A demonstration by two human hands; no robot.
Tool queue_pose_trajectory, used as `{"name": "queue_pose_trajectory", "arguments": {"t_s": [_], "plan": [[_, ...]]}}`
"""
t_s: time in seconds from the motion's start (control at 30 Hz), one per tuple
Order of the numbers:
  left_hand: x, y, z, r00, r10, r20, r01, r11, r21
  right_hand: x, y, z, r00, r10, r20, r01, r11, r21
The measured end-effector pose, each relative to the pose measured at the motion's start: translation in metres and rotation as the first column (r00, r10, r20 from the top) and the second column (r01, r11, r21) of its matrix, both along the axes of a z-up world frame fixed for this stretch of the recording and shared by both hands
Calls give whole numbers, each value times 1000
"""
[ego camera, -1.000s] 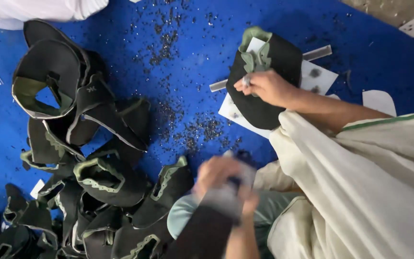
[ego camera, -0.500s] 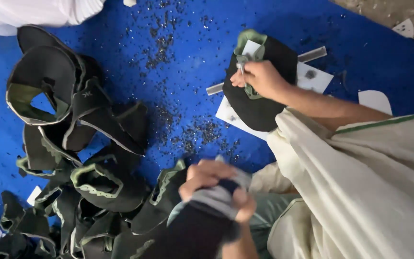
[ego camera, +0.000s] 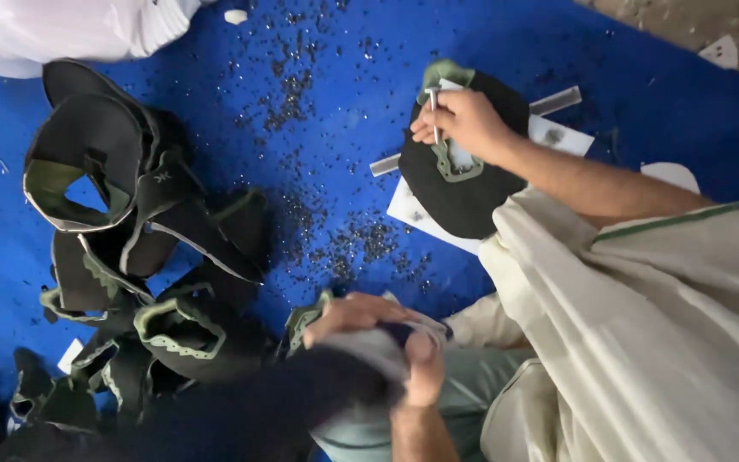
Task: The recorder is using a metal punch and a hammer to punch holes and attach metal eyelets or studs into shoe upper components.
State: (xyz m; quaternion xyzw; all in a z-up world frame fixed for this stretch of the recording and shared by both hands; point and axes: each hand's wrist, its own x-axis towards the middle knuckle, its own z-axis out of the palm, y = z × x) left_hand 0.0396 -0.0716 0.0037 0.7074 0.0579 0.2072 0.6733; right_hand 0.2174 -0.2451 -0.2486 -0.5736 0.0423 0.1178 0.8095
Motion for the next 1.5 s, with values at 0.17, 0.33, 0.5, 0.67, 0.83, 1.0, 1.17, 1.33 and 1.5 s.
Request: {"name": "queue_pose_trajectory", "arguments": {"t_s": [0.17,0.33,0.5,0.67,0.83,1.0,1.17,1.33,1.5], "plan": [[12,11,-115,982,-188,-17,185,943,276,-31,9,16,913,-23,407,182,917,-356],[3,5,-128,849,35,-527,258,843,472,-22,5,10,818,189,543,246,739,-627],[-1,8,-28,957,10,-289,65,966,251,19,-5,2,989,-123,84,128,990,-64],[21,6,-55,955,-193,225,119,945,305,-4,4,11,951,-126,283,204,942,-268],[23,2,-145,896,8,-445,317,690,651,-12,-3,25,710,149,689,360,764,-536],[5,7,-82,929,-59,-366,153,960,234,33,-9,-12,973,-223,57,215,969,121],[2,13,-12,993,-116,4,114,987,114,31,-11,-3,979,-153,134,173,973,-150],[28,7,-10,876,-241,417,294,954,-65,3,-6,18,910,-115,398,266,898,-350],[49,-6,-129,823,27,-568,407,669,621,-7,-8,34,713,150,685,394,723,-568]]}}
